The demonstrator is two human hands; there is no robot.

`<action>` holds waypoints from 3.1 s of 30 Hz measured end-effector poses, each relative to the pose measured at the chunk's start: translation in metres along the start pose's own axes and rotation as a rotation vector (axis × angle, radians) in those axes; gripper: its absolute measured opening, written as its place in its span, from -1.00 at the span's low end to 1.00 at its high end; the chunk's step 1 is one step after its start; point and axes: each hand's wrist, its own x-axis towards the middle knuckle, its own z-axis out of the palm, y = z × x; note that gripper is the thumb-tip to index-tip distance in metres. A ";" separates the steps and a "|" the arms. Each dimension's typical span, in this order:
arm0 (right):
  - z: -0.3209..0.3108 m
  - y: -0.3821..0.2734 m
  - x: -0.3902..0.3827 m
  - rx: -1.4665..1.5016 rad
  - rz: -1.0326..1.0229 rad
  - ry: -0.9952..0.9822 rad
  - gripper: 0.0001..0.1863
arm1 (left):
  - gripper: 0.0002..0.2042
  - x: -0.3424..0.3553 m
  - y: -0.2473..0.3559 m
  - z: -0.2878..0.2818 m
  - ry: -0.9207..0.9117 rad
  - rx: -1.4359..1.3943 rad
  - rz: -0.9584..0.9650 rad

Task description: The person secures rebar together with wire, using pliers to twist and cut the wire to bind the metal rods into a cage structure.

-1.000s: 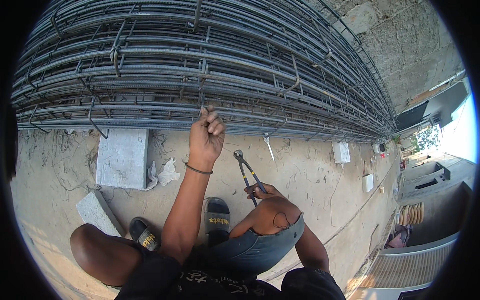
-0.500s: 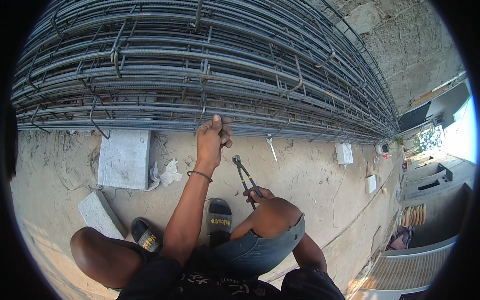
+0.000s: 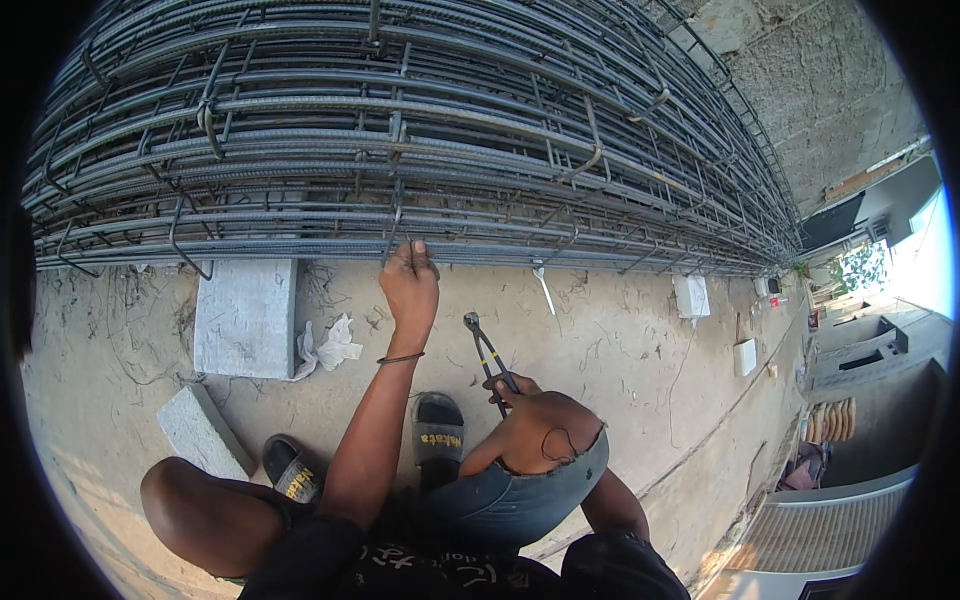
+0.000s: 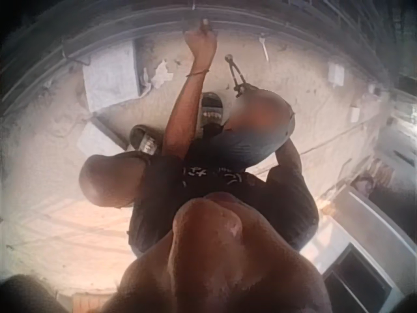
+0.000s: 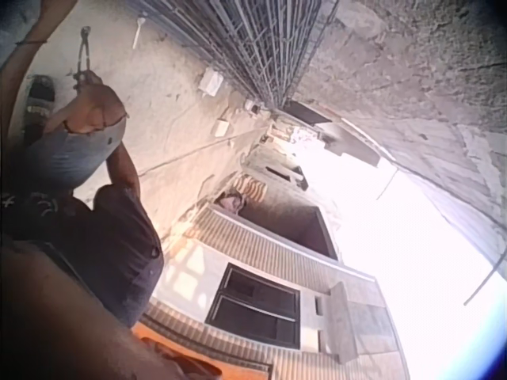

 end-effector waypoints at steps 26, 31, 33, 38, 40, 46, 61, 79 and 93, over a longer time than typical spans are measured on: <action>-0.032 -0.125 0.056 -0.475 -0.321 -0.369 -0.48 | -0.73 -0.017 0.004 -0.005 0.036 -0.256 -0.049; -0.034 -0.138 0.049 -0.503 -0.277 -0.376 -0.47 | -0.69 -0.017 0.007 -0.009 -0.024 -0.412 -0.104; -0.033 -0.140 0.050 -0.561 -0.277 -0.363 -0.48 | -0.66 -0.018 0.006 -0.007 -0.020 -0.473 -0.126; -0.030 -0.140 0.054 -0.453 -0.275 -0.434 -0.49 | -0.63 -0.020 0.006 -0.005 -0.020 -0.548 -0.188; -0.029 -0.145 0.054 -0.425 -0.237 -0.458 -0.50 | -0.63 -0.020 0.005 -0.006 -0.028 -0.557 -0.194; -0.030 -0.143 0.055 -0.325 -0.040 -0.394 -0.52 | -0.64 -0.021 0.006 -0.005 -0.023 -0.581 -0.191; 0.000 -0.125 0.072 -0.966 -0.113 0.029 -0.48 | -0.70 -0.022 0.007 0.002 0.012 -0.571 -0.182; -0.024 -0.132 0.060 -1.721 -1.031 0.856 -0.70 | -0.79 -0.019 0.023 0.001 -0.018 -0.259 -0.139; -0.048 0.020 0.071 -0.116 -0.060 -0.073 -0.50 | -0.74 -0.036 -0.016 -0.003 -0.149 -0.980 -0.448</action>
